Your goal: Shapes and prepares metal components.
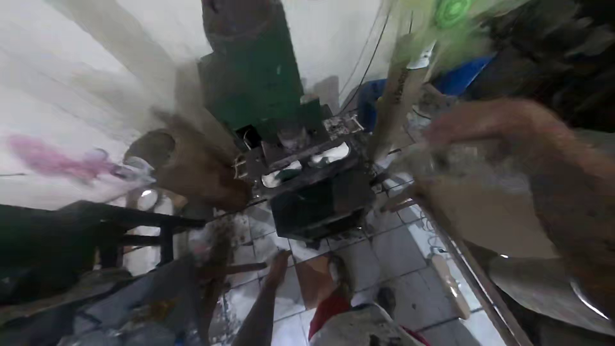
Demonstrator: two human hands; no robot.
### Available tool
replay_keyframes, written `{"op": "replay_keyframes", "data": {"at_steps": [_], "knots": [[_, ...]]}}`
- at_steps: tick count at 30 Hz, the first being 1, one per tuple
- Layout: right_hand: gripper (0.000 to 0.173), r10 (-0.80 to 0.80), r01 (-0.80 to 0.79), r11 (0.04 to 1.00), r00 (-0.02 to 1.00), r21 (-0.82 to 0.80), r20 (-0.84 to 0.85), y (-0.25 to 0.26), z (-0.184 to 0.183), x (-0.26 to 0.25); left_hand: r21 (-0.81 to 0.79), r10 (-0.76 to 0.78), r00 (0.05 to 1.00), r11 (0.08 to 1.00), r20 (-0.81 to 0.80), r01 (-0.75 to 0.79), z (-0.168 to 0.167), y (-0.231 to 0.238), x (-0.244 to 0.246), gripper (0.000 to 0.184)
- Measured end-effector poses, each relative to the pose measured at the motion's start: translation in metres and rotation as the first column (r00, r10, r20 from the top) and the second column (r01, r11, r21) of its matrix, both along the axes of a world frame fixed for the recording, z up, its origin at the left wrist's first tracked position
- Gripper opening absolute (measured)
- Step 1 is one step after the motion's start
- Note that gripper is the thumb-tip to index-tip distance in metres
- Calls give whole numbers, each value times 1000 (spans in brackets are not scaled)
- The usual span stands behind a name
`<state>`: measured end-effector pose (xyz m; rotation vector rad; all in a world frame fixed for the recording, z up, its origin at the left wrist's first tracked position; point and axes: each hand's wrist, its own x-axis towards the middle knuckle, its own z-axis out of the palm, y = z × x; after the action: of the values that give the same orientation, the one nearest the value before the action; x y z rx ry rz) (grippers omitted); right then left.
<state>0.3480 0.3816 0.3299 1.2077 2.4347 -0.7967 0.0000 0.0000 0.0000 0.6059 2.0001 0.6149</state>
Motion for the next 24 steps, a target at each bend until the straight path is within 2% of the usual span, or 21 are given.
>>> {"op": "replay_keyframes", "data": {"at_steps": [1, 2, 3, 4, 6, 7, 9, 10, 11, 12, 15, 16, 18, 21, 24], "knots": [[36, -45, 44, 999, 998, -11, -46, -33, -15, 32, 17, 2, 999, 1000, 36, -3, 7, 13, 19, 36], [41, -101, 98, 993, 994, -67, -43, -77, -32, 63, 3, -32, 997, 999, 66, 32, 10, 22, 40, 35], [56, -195, 192, 960, 981, -205, 5, -122, -53, 94, -34, -85, 993, 996, 80, 88, 10, 28, 63, 36], [72, -275, 280, 922, 960, -269, 59, -166, -83, 126, -86, -174, 979, 979, 102, 183, 10, 32, 86, 40], [98, -406, 419, 872, 908, -252, 104, -247, -166, 181, -209, -377, 915, 893, 141, 400, 14, 39, 129, 51], [101, -474, 481, 843, 876, -239, 90, -286, -216, 205, -228, -466, 868, 839, 169, 495, 10, 41, 148, 51], [84, -608, 601, 769, 793, -220, 39, -346, -296, 234, -185, -596, 778, 757, 197, 627, -3, 47, 178, 50], [70, -664, 646, 726, 748, -235, 6, -363, -314, 240, -163, -664, 723, 705, 192, 690, -1, 53, 190, 49], [65, -669, 658, 725, 743, -204, 16, -369, -324, 247, -148, -724, 664, 648, 185, 747, 4, 60, 203, 49], [72, -669, 664, 731, 743, -157, 27, -374, -331, 253, -146, -767, 613, 596, 188, 790, 13, 61, 213, 50], [110, -653, 659, 730, 751, -181, 98, -365, -361, 265, -174, -830, 527, 500, 184, 848, 46, 76, 218, 47], [114, -660, 673, 715, 739, -190, 136, -364, -368, 272, -199, -837, 513, 479, 188, 855, 52, 83, 220, 46], [112, -683, 698, 695, 716, -170, 149, -361, -390, 278, -257, -858, 490, 444, 154, 858, 64, 105, 219, 48], [105, -738, 749, 643, 662, -160, 132, -365, -419, 279, -231, -864, 500, 474, 65, 850, 61, 152, 219, 44], [105, -749, 765, 614, 643, -195, 161, -359, -396, 281, -176, -893, 447, 433, 45, 884, 72, 211, 248, 50]]}}
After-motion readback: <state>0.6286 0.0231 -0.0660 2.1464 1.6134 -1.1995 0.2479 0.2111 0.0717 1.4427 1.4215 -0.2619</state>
